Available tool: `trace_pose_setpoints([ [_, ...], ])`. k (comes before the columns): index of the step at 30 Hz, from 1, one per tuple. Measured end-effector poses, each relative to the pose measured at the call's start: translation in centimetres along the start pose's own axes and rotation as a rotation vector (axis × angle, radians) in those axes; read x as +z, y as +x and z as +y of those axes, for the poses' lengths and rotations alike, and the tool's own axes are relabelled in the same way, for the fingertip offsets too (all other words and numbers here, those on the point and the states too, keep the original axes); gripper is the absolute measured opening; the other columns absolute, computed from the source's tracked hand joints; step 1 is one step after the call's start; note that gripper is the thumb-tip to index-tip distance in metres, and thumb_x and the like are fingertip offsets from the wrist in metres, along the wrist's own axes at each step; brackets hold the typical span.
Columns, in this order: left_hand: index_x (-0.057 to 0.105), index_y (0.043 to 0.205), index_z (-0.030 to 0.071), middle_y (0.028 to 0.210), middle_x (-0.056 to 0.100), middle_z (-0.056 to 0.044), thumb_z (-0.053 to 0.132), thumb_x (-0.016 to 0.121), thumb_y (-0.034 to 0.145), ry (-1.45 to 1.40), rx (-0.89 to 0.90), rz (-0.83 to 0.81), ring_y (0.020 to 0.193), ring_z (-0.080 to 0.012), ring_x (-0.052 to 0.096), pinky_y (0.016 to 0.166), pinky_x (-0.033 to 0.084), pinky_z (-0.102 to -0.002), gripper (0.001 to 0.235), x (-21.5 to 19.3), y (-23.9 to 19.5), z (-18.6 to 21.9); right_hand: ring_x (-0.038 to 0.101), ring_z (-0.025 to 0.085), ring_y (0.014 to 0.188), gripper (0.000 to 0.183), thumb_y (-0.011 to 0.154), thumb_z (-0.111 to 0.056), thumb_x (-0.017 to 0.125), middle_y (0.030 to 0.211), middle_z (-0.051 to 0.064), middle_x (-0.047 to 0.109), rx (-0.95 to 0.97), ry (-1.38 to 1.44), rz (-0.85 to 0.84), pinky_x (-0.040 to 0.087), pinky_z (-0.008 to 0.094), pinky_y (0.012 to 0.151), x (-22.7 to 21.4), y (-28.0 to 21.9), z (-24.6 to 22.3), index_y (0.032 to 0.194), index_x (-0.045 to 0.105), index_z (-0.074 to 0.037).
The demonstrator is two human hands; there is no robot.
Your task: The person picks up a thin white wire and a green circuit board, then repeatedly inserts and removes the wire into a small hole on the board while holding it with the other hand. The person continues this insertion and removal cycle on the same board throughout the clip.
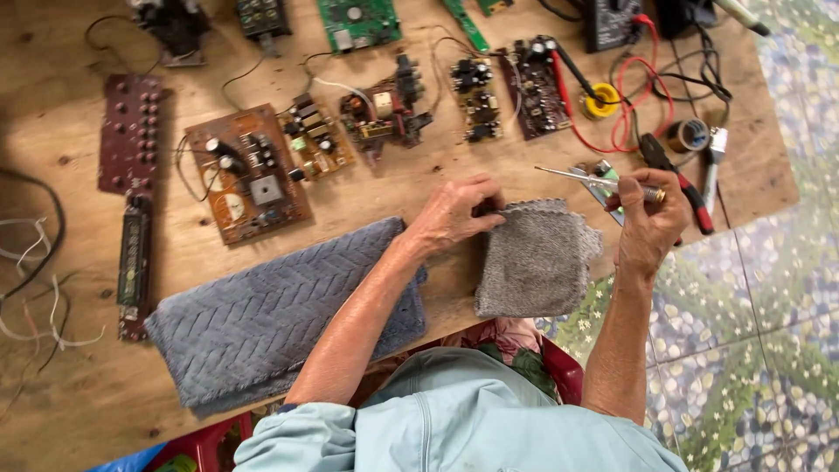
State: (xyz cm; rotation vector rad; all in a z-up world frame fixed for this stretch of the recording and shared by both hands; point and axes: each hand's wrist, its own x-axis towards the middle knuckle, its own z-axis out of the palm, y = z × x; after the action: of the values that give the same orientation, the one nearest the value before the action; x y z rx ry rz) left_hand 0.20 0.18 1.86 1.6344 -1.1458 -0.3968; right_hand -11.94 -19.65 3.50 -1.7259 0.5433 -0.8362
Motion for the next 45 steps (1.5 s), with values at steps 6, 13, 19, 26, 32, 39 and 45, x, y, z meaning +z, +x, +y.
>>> trace_pose_setpoints([
  [6,0.058,0.083,0.018,0.078,0.056,-0.002,0.018,0.066,0.069,-0.068,-0.157,0.009,0.064,-0.02,0.058,0.058,0.047,-0.029,0.016,1.3,0.1,-2.0,0.051,0.007,0.066,0.022,0.071,-0.009,0.078,0.074,0.005,0.059,-0.153,-0.408,-0.056,0.041,0.022,0.063,-3.8,-1.9,1.3,0.085,0.061,-0.007],
  [13,0.06,0.086,0.017,0.077,0.055,-0.002,0.015,0.066,0.069,-0.057,-0.157,-0.02,0.055,-0.0147,0.055,0.052,0.046,-0.025,0.019,1.1,0.5,-0.7,0.058,0.021,0.072,0.015,0.075,-0.01,0.074,0.08,0.008,0.058,-0.314,-0.568,-0.015,0.047,0.029,0.065,-5.0,-2.0,2.0,0.086,0.065,-0.006],
  [19,0.06,0.079,0.014,0.066,0.052,0.0,0.003,0.061,0.067,-0.069,-0.16,0.028,0.048,-0.0119,0.051,0.048,0.044,-0.022,0.015,1.5,0.7,-0.6,0.053,0.016,0.07,0.014,0.079,-0.01,0.075,0.077,0.005,0.058,-0.422,-0.537,0.337,0.045,0.028,0.066,-5.2,-0.5,2.7,0.083,0.063,-0.005],
  [26,0.06,0.076,0.015,0.063,0.05,-0.002,0.002,0.057,0.066,0.043,-0.122,0.139,0.05,-0.0184,0.053,0.048,0.045,-0.025,0.016,1.5,0.8,-0.5,0.051,0.022,0.077,0.016,0.074,-0.01,0.077,0.075,0.004,0.058,-0.49,-0.811,0.251,0.04,0.032,0.079,-5.9,-0.6,4.8,0.081,0.062,-0.009],
  [32,0.059,0.077,0.013,0.062,0.051,-0.004,0.006,0.057,0.071,0.081,-0.036,0.272,0.051,-0.0199,0.053,0.049,0.046,-0.027,0.009,1.5,0.6,-0.7,0.05,0.022,0.076,0.01,0.079,-0.007,0.073,0.079,0.004,0.059,-0.555,-0.703,0.216,0.038,0.033,0.081,-3.1,-0.6,1.8,0.082,0.063,-0.008],
  [39,0.058,0.081,0.014,0.062,0.048,-0.002,0.015,0.045,0.085,0.183,0.079,0.732,0.048,-0.0148,0.047,0.046,0.043,-0.024,0.013,0.7,0.3,-0.7,0.055,0.012,0.059,0.005,0.087,-0.008,0.06,0.07,0.007,0.058,-0.332,-0.08,-0.217,0.046,0.022,0.055,6.2,1.3,-5.4,0.086,0.063,-0.005],
  [45,0.051,0.09,0.005,0.077,0.053,-0.012,0.024,0.034,0.091,0.103,0.061,1.042,0.066,-0.0213,0.052,0.06,0.045,-0.03,0.026,0.4,-0.5,-2.2,0.051,0.014,0.051,0.003,0.075,-0.006,0.063,0.057,0.011,0.057,-0.238,0.187,-0.889,0.044,0.027,0.046,14.9,1.3,-9.3,0.075,0.063,-0.003],
])
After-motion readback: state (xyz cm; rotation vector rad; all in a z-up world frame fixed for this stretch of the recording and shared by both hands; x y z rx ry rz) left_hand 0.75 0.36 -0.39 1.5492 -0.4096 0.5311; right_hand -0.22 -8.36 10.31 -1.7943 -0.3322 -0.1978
